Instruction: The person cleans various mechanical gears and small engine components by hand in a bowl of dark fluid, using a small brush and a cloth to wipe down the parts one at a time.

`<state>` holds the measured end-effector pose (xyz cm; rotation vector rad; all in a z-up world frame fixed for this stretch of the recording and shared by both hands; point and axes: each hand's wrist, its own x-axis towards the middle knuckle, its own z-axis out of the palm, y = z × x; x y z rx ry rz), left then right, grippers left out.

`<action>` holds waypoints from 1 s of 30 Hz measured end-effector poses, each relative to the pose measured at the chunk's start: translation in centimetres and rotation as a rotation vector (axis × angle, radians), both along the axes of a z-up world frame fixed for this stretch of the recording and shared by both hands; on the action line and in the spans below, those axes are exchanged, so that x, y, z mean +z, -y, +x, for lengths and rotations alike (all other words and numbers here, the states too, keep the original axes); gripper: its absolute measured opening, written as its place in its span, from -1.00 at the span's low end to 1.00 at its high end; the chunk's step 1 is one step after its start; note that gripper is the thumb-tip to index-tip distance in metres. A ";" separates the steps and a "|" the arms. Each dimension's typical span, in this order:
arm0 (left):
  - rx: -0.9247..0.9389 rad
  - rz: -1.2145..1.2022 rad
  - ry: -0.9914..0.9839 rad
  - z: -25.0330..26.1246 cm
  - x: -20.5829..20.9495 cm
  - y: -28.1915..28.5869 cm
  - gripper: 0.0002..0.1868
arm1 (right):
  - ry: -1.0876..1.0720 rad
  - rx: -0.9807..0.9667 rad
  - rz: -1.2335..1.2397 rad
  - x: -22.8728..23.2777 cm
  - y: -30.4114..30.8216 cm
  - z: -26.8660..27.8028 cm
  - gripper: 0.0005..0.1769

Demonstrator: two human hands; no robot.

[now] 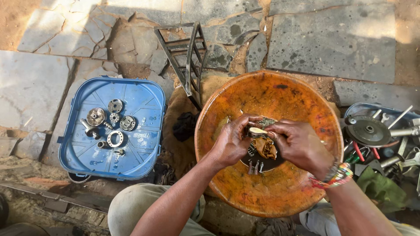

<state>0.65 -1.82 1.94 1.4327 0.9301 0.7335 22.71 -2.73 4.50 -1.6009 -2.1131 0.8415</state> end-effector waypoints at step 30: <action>0.361 -0.673 0.543 -1.6 -5.5 -1.8 -0.64 | 0.244 0.117 -0.055 -8.3 0.8 -1.3 -0.77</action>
